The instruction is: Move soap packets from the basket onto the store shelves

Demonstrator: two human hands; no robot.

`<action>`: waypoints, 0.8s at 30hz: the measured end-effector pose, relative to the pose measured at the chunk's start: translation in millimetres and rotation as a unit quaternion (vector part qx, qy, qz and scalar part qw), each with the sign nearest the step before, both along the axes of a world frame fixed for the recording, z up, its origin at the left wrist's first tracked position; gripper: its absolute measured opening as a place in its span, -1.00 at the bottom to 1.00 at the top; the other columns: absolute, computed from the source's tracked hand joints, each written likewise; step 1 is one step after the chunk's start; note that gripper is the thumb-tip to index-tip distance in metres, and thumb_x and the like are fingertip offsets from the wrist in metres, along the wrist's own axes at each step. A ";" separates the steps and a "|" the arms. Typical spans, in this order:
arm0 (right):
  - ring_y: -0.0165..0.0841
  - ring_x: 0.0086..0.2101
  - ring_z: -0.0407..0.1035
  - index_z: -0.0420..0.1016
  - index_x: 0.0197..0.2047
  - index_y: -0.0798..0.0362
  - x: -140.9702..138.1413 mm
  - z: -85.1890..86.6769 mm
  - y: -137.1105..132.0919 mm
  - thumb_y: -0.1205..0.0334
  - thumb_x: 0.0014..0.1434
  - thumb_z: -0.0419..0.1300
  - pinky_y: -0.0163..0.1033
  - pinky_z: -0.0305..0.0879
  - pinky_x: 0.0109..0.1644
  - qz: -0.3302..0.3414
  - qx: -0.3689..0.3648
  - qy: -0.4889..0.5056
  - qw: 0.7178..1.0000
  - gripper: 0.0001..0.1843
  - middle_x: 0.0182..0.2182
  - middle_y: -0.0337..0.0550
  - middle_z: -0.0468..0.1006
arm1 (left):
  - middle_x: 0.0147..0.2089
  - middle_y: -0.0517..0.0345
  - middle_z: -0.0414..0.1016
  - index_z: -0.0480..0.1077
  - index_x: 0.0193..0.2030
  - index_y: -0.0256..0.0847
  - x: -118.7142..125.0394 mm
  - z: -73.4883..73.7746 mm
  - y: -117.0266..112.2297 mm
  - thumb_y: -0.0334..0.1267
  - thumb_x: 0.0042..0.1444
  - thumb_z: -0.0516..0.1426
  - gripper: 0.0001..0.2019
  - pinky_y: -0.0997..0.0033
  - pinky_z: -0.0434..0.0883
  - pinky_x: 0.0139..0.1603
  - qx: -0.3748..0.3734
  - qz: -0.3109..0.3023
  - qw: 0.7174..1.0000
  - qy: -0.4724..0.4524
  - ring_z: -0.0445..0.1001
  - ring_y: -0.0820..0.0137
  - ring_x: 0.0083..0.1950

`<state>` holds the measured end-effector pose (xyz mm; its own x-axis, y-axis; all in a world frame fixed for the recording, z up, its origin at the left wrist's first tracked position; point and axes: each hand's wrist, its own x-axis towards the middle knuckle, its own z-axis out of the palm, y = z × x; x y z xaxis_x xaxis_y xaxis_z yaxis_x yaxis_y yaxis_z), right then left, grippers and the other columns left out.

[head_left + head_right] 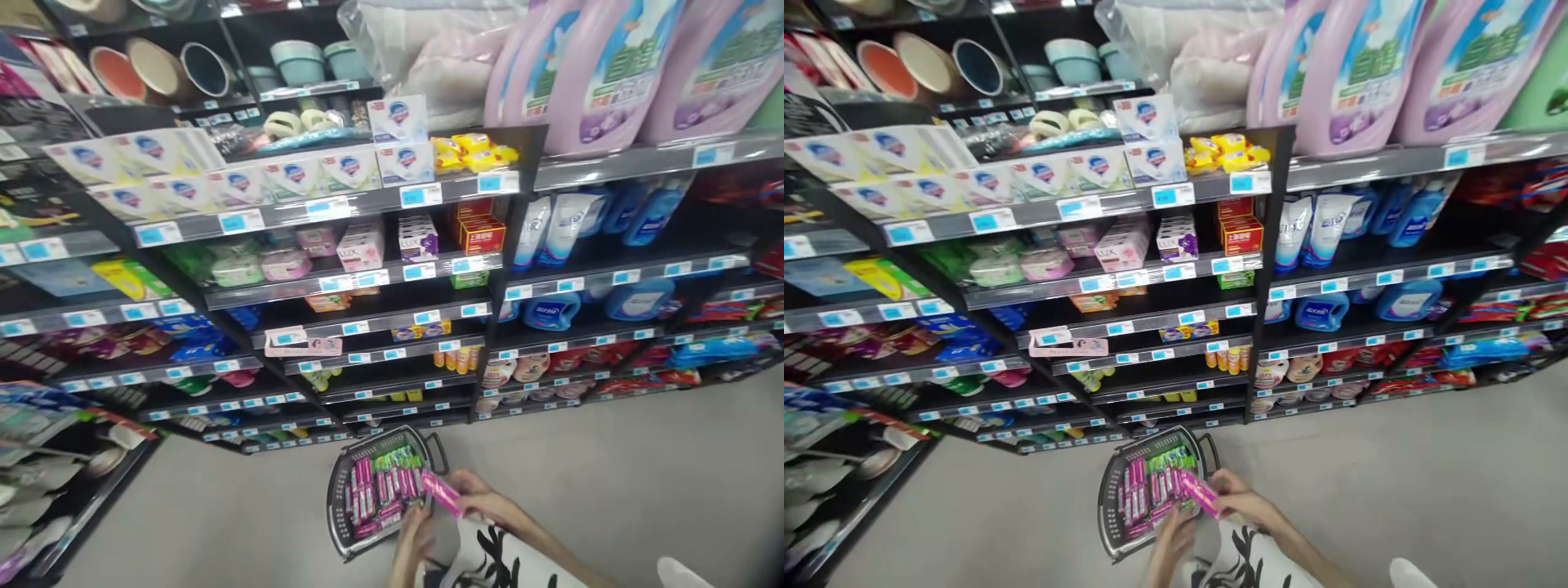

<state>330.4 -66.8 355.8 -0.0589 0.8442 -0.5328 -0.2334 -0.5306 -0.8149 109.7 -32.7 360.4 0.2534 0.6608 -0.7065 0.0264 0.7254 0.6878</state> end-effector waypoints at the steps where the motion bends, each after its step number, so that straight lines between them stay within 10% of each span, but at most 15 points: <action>1: -0.17 -0.23 0.53 0.43 -0.11 -0.20 9.0 2.5 -2.7 0.12 -0.24 0.42 -0.06 0.39 -0.15 0.012 0.028 0.013 0.999 -0.45 -0.25 -0.22 0.59 | 0.18 -0.07 0.56 0.47 0.07 0.06 14.6 -1.1 1.2 0.49 -0.20 0.29 -0.22 -0.14 0.41 0.28 0.021 0.042 0.998 -0.045 0.48 -0.10 0.28; 11: -0.23 -0.13 0.51 0.32 0.11 -0.05 96.0 45.0 -17.6 0.06 -0.36 0.62 -0.10 0.40 0.05 -0.088 0.087 0.042 0.991 -0.03 -0.14 -0.14 0.60 | 0.30 -0.17 0.42 0.20 0.42 -0.07 135.9 56.8 -15.4 0.03 -0.30 0.54 0.12 0.23 0.48 0.16 0.134 0.145 0.970 -0.142 0.54 0.18 0.18; 24: -0.16 0.09 0.41 0.35 0.12 0.00 134.0 79.3 -51.4 0.13 -0.17 0.57 -0.09 0.33 0.22 0.013 0.285 -0.099 0.953 -0.19 0.08 -0.02 0.47 | 0.32 -0.23 0.42 0.15 0.47 -0.08 139.4 82.1 -35.3 0.06 -0.46 0.59 0.29 0.06 0.45 0.28 0.242 0.018 0.956 -0.166 0.41 -0.07 0.34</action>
